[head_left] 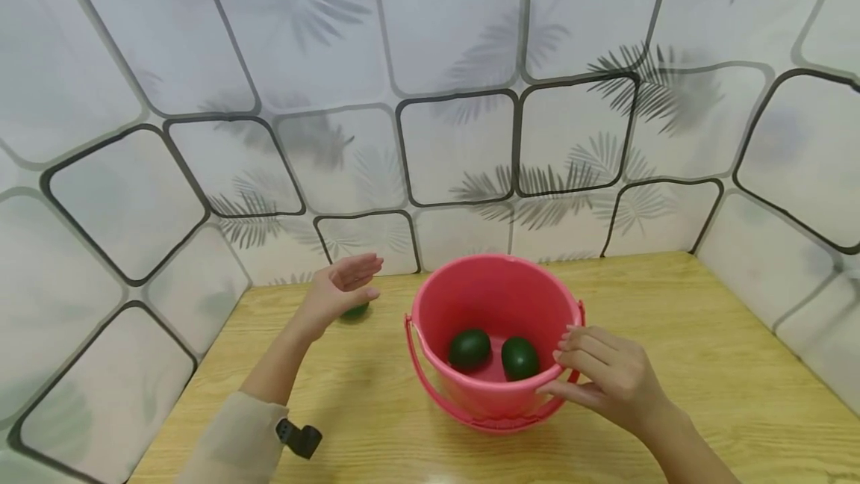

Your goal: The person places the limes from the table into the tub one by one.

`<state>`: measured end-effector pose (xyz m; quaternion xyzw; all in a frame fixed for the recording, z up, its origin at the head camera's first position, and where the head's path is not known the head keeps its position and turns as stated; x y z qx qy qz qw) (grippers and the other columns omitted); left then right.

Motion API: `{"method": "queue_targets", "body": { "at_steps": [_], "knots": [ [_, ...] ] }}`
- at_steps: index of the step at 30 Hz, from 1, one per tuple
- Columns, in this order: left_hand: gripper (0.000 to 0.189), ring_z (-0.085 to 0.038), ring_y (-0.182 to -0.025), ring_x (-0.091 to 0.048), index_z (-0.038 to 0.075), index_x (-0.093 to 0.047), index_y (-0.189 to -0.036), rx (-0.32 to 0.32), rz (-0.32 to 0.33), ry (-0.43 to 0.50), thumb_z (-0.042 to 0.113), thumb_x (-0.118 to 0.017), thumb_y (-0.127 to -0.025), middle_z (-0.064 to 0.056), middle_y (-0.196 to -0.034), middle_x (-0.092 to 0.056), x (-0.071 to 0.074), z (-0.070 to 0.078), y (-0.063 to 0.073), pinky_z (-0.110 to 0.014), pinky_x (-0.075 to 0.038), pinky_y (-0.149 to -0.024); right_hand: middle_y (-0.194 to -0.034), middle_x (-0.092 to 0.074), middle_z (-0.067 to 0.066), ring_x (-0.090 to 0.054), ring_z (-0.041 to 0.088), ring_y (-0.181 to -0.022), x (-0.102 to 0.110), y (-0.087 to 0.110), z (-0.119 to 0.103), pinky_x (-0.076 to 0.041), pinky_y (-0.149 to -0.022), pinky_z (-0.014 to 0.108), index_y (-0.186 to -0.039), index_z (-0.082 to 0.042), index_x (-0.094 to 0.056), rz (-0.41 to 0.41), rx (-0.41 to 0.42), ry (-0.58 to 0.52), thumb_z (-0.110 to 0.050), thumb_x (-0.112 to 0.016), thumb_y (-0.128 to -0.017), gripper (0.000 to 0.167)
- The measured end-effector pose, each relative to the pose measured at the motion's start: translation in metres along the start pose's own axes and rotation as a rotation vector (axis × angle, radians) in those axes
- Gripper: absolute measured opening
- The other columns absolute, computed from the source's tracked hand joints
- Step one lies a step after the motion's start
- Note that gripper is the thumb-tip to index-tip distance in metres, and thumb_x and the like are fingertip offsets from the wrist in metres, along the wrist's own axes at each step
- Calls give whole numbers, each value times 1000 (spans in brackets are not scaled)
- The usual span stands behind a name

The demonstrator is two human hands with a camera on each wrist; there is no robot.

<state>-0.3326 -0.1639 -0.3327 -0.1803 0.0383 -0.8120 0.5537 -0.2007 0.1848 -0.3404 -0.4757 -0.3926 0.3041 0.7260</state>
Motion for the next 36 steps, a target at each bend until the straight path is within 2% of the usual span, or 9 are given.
{"method": "queue_targets", "body": {
  "at_steps": [7, 12, 14, 18, 21, 27, 33, 36],
  "knots": [
    [56, -3, -113, -58, -2, -47, -136, 18, 24, 4, 5, -70, -84, -12, -131, -57, 7, -8, -3, -26, -46, -96, -64, -64, 6, -60, 20, -59, 0, -2, 0, -55, -61, 24, -62, -5, -66, 4, 0, 7, -44, -68, -83, 44],
    [56, -4, -113, -57, -1, -47, -136, 40, 32, -7, 6, -69, -85, -16, -134, -54, 11, -18, -3, -23, -47, -94, -65, -64, 6, -60, 20, -60, 0, -1, 1, -55, -62, 24, -63, -5, -66, -3, 4, 4, -44, -68, -83, 43],
    [57, -7, -115, -57, -1, -46, -136, 39, 31, -13, 7, -69, -85, -18, -135, -53, 12, -21, -3, -25, -46, -96, -66, -64, 6, -60, 20, -60, 0, -1, 1, -55, -62, 24, -63, -6, -66, -5, 3, 2, -44, -68, -83, 43],
    [56, -4, -115, -56, -1, -47, -136, 31, 27, -22, 8, -70, -85, -21, -136, -50, 12, -24, -4, -27, -44, -98, -66, -64, 6, -60, 20, -60, -1, 1, 1, -55, -62, 24, -63, -6, -66, -2, 5, -3, -44, -69, -82, 43],
    [55, -2, -113, -56, -1, -47, -135, 24, 30, -27, 7, -70, -85, -23, -136, -50, 11, -26, -5, -23, -44, -98, -66, -64, 6, -61, 20, -60, -1, 3, 1, -55, -63, 24, -63, -6, -66, -3, 4, -4, -44, -70, -81, 43],
    [56, -14, -120, -55, 0, -48, -135, 27, 23, -45, 8, -70, -85, -21, -135, -52, 12, -29, -9, -22, -44, -97, -66, -64, 6, -61, 20, -60, 0, 3, 2, -55, -63, 24, -63, -5, -66, 1, 3, -12, -44, -71, -80, 42],
    [57, -1, -113, -56, 0, -47, -136, 53, 34, -39, 9, -70, -85, -20, -136, -51, 16, -34, -11, -20, -46, -94, -66, -64, 6, -61, 20, -60, 0, 2, 3, -55, -64, 24, -63, -5, -66, 6, 8, -15, -43, -71, -81, 42],
    [56, 1, -111, -56, 1, -47, -136, 71, 40, -34, 8, -69, -86, -20, -136, -50, 19, -39, -10, -20, -46, -93, -66, -64, 6, -61, 19, -61, 0, 3, 3, -55, -64, 23, -63, -6, -66, -3, 1, -16, -44, -71, -80, 42]
  ]
}}
Point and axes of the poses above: each hand's wrist, its own y-axis away from the middle knuckle, its own x-axis out of the back of the hand, z = x × y, the point moved 3 cm from there along -y, towards the middle knuckle
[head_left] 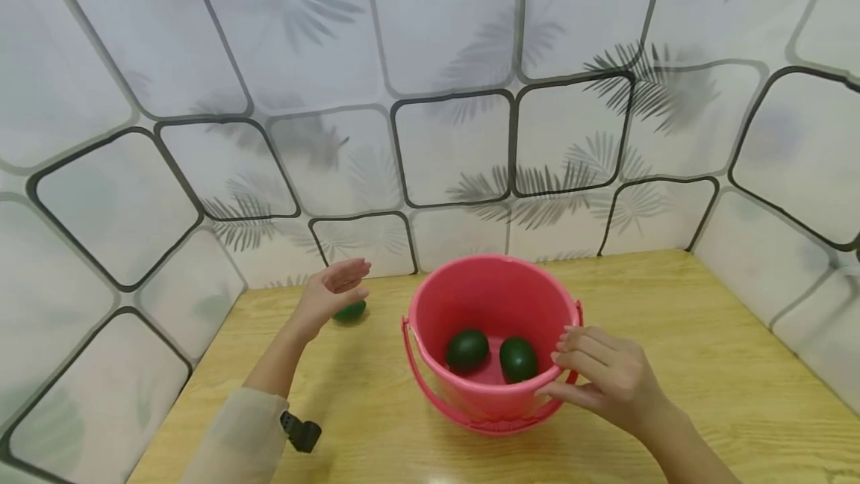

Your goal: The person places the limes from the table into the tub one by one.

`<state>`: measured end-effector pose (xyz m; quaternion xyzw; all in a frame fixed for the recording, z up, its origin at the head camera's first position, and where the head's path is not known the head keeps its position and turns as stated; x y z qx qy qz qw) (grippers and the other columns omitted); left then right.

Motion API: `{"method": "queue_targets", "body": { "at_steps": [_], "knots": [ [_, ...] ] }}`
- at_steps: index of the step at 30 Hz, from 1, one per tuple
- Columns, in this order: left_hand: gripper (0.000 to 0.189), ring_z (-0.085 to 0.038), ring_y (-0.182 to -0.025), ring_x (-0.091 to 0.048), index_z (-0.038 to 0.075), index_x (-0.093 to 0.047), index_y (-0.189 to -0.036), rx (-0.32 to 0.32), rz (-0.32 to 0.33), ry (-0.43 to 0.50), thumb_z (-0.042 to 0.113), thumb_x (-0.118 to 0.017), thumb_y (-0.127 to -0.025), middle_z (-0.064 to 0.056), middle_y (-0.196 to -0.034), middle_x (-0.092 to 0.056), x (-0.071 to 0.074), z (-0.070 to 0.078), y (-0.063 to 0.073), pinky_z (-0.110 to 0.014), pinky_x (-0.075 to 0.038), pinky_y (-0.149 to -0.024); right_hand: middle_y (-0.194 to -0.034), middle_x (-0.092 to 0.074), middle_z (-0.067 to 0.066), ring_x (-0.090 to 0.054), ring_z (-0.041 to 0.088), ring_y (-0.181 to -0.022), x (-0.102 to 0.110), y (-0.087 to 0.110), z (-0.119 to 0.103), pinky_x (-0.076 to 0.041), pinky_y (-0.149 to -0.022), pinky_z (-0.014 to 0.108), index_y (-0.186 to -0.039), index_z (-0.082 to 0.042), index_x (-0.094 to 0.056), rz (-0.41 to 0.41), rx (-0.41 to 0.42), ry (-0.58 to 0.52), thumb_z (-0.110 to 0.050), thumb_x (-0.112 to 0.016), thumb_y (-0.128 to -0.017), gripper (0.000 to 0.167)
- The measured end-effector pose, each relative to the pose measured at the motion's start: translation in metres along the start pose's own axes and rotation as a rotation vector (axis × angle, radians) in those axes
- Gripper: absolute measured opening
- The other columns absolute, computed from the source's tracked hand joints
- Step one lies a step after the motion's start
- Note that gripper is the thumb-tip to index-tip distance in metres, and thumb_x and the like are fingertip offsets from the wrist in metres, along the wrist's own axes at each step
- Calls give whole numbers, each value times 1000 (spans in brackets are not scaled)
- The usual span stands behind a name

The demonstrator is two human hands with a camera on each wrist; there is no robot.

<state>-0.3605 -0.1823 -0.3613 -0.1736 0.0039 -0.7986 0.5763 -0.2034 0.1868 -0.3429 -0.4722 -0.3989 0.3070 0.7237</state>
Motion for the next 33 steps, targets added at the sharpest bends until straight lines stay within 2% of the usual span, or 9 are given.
{"method": "queue_targets", "body": {
  "at_steps": [4, 7, 12, 21, 25, 29, 33],
  "knots": [
    [56, 0, -113, -56, 2, -47, -136, 2, -6, 7, 10, -69, -86, -18, -136, -51, 1, -6, 0, -20, -46, -95, -67, -64, 6, -61, 19, -61, 0, 2, 0, -56, -65, 23, -64, -6, -66, -8, -7, 1, -45, -71, -80, 42],
    [56, -6, -117, -55, 2, -47, -137, -4, -5, 12, 11, -70, -86, -17, -136, -51, 3, -9, 0, -20, -46, -94, -67, -64, 6, -61, 19, -62, 0, 3, 0, -56, -66, 24, -64, -6, -67, -10, -8, 2, -45, -71, -80, 42],
    [55, -10, -119, -55, 0, -46, -137, -16, -8, 12, 9, -68, -87, -23, -138, -48, 6, -15, -2, -20, -47, -93, -67, -65, 6, -61, 19, -63, 0, 3, 0, -56, -67, 23, -65, -6, -67, -22, -19, 5, -44, -70, -81, 42],
    [56, -8, -118, -55, -1, -46, -136, -11, 20, -15, 9, -69, -86, -23, -138, -48, 10, -26, -4, -18, -44, -96, -67, -65, 5, -61, 19, -62, 0, 4, 1, -56, -66, 23, -65, -6, -67, -33, -26, 12, -45, -70, -81, 42],
    [56, -20, -124, -51, 0, -46, -137, 3, 31, -22, 9, -69, -86, -22, -138, -48, 11, -31, -5, -19, -44, -96, -68, -65, 5, -62, 19, -63, 0, 5, 1, -56, -67, 24, -65, -6, -68, -28, -25, 11, -45, -70, -80, 41],
    [57, -33, -129, -44, -1, -44, -138, 18, 37, -22, 10, -67, -87, -22, -139, -47, 13, -37, -5, -15, -44, -94, -68, -65, 6, -62, 19, -63, 0, 6, 1, -56, -67, 24, -65, -6, -68, -22, -20, 7, -45, -71, -80, 41],
    [56, -33, -129, -44, 0, -44, -139, 48, 50, -26, 11, -67, -88, -22, -140, -46, 16, -45, -5, -13, -44, -91, -68, -65, 5, -62, 19, -63, 0, 5, 1, -56, -68, 24, -65, -6, -68, -27, -23, 3, -45, -71, -80, 41]
  ]
}}
Point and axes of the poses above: each hand's wrist, its own y-axis away from the middle knuckle, its own x-axis out of the back of the hand, z = x × y, the point moved 3 cm from there along -y, towards the middle knuckle
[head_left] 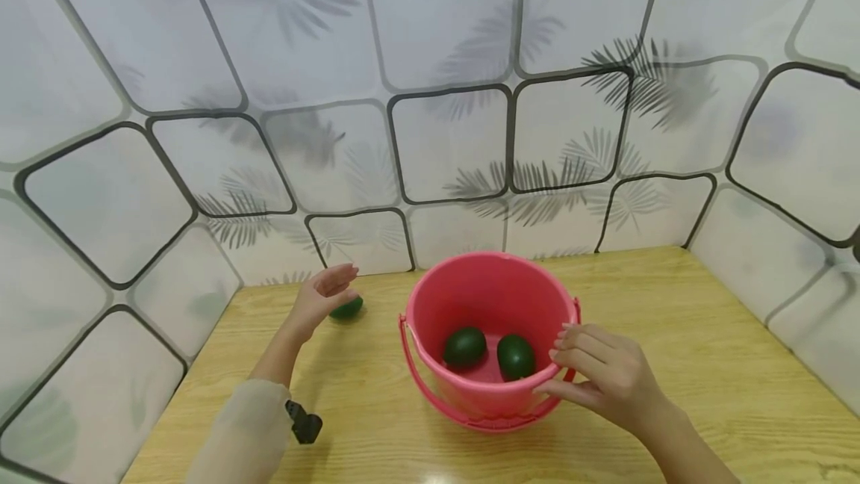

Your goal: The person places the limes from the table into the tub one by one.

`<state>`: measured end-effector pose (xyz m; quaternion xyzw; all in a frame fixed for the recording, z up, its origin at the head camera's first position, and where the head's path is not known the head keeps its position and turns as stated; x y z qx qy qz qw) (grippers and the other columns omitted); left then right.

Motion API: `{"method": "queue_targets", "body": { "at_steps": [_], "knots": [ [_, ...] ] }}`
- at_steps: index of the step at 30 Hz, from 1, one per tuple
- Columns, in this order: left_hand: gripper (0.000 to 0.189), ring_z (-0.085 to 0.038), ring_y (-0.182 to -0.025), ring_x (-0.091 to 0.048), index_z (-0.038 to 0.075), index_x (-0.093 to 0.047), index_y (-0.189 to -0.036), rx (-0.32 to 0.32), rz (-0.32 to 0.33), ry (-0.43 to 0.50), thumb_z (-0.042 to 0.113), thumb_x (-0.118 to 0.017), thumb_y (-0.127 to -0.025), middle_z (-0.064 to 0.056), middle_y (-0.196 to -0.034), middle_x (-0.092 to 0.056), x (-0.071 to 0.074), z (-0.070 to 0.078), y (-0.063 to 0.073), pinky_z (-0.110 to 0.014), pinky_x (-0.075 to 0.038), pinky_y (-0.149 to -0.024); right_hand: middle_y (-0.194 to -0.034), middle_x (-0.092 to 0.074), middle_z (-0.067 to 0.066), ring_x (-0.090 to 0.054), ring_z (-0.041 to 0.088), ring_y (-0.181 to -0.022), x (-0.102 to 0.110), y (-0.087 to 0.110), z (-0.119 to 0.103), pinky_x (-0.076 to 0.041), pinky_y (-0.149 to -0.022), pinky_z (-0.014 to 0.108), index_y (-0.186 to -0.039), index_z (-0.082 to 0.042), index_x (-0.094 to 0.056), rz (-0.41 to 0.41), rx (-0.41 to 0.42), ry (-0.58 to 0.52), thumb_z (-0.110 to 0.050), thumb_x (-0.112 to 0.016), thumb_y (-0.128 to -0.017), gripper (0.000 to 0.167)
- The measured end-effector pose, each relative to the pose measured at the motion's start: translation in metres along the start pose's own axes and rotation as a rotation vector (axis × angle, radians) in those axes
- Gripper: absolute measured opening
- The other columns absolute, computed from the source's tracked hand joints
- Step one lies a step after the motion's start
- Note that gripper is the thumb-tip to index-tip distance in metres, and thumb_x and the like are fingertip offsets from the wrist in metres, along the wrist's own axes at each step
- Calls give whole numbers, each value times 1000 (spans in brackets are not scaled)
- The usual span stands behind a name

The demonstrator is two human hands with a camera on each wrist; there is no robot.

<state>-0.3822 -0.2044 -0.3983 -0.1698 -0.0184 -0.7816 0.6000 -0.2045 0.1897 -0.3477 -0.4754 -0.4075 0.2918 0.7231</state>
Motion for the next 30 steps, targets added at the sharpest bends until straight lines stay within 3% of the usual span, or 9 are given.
{"method": "queue_targets", "body": {
  "at_steps": [10, 16, 23, 30],
  "knots": [
    [58, -23, -126, -49, -1, -43, -139, 3, 34, 3, 13, -68, -88, -21, -140, -46, 4, -12, 0, -12, -42, -93, -68, -65, 6, -62, 19, -63, 0, 1, 1, -56, -68, 24, -66, -6, -68, -6, -4, 3, -45, -71, -79, 41],
    [58, -36, -131, -40, -4, -43, -138, 25, 43, -13, 6, -68, -86, -23, -140, -45, 0, -8, 0, -40, -34, -108, -68, -65, 6, -62, 19, -63, 1, 0, 0, -56, -69, 24, -66, -6, -68, -9, -6, 11, -45, -71, -80, 41],
    [67, -32, -138, -30, 2, -40, -141, 61, 37, -140, 25, -70, -87, -16, -145, -42, 1, -36, -11, -54, -22, -112, -67, -65, 6, -62, 20, -62, 3, -2, 1, -56, -67, 24, -65, -5, -67, 9, 2, 10, -43, -71, -80, 41],
    [63, -32, -141, -24, 0, -42, -139, 107, 120, -152, 21, -70, -86, -19, -145, -40, 9, -51, -2, -50, -16, -115, -67, -65, 6, -62, 20, -61, 0, -4, 0, -56, -67, 24, -65, -5, -67, 19, 14, 0, -42, -71, -80, 41]
  ]
}}
Point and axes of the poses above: each hand's wrist, its own y-axis away from the middle knuckle, its own x-axis out of the back of the hand, z = x × y, the point moved 3 cm from there along -y, towards the middle knuckle
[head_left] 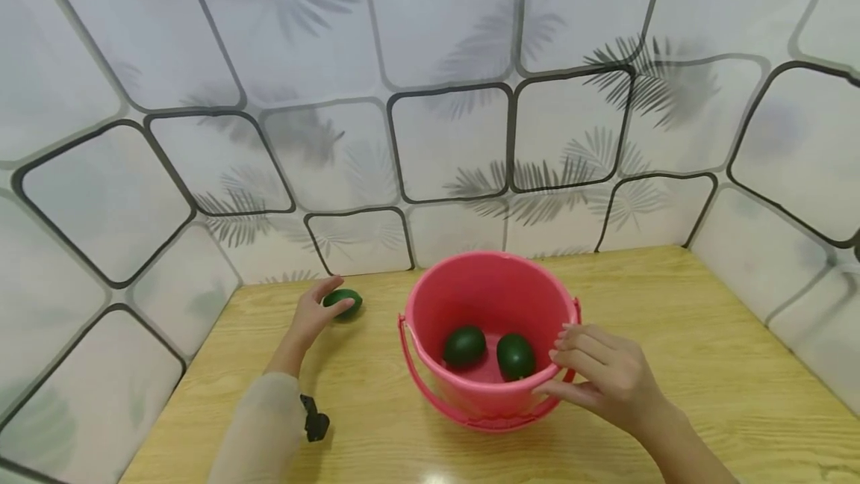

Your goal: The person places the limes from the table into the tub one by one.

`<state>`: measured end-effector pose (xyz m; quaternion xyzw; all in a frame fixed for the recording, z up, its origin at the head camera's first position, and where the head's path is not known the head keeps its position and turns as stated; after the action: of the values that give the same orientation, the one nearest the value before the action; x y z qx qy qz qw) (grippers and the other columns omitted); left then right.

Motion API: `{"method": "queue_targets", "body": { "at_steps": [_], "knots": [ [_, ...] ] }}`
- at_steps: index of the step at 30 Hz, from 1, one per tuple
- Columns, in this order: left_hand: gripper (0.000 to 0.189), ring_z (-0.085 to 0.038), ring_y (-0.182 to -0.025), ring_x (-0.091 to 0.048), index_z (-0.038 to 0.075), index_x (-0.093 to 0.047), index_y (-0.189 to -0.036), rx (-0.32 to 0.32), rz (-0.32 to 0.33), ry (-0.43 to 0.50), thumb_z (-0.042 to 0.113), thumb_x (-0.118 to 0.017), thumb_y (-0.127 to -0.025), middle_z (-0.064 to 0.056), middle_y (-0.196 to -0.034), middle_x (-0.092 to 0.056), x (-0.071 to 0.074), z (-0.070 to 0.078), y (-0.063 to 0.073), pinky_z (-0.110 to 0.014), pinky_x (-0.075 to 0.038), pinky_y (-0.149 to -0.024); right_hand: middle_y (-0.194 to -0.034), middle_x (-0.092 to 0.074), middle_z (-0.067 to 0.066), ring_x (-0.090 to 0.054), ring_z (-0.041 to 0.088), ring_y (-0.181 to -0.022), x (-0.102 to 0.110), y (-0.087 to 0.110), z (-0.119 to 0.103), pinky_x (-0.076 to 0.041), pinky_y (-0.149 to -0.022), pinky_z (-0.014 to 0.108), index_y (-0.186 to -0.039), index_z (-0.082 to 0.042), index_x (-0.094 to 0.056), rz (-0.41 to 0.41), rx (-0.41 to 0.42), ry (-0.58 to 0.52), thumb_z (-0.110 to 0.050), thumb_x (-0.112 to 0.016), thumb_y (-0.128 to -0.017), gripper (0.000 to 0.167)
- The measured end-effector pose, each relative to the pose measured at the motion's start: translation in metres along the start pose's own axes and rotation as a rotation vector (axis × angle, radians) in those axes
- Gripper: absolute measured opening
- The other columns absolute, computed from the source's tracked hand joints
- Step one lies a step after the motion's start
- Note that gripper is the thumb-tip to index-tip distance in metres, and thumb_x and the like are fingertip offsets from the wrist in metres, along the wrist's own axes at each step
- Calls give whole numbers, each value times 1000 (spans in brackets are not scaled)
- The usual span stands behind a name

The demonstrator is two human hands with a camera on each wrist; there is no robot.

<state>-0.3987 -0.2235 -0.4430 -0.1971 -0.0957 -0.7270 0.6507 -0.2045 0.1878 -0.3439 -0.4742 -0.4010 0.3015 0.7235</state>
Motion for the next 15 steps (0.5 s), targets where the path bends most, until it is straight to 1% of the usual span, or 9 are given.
{"method": "queue_targets", "body": {
  "at_steps": [3, 6, 11, 15],
  "knots": [
    [63, -31, -141, -25, -1, -42, -139, 6, 18, 22, 19, -71, -86, -19, -145, -40, 2, -2, 1, -46, -16, -116, -66, -65, 6, -62, 21, -61, 0, 0, -1, -56, -68, 24, -64, -5, -67, 1, 5, 8, -42, -71, -80, 41],
    [65, -31, -141, -25, -1, -41, -139, 11, 25, 22, 19, -71, -86, -19, -146, -40, 3, -4, 1, -45, -17, -116, -67, -65, 6, -62, 20, -61, 0, 1, -1, -56, -69, 24, -65, -5, -67, -4, 3, 13, -43, -71, -81, 41],
    [69, -31, -141, -25, 1, -38, -142, 28, 14, 20, 19, -72, -85, -18, -148, -36, 2, -9, -1, -45, -20, -115, -67, -65, 7, -62, 21, -61, 0, 2, 0, -56, -68, 24, -65, -5, -68, 0, 5, 5, -44, -71, -80, 41],
    [68, -31, -140, -27, 0, -37, -142, 30, 19, 16, 16, -72, -85, -19, -148, -36, -1, -11, -3, -44, -22, -114, -67, -65, 7, -62, 21, -61, 1, 1, 0, -56, -67, 24, -64, -5, -67, 1, 5, 6, -44, -71, -80, 42]
  ]
}}
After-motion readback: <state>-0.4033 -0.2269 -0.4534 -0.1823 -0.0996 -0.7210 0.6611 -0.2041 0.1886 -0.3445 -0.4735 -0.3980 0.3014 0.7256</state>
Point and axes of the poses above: each hand's wrist, its own y-axis away from the middle knuckle, its own x-axis out of the back of the hand, z = x × y, the point moved 3 cm from there along -y, towards the middle knuckle
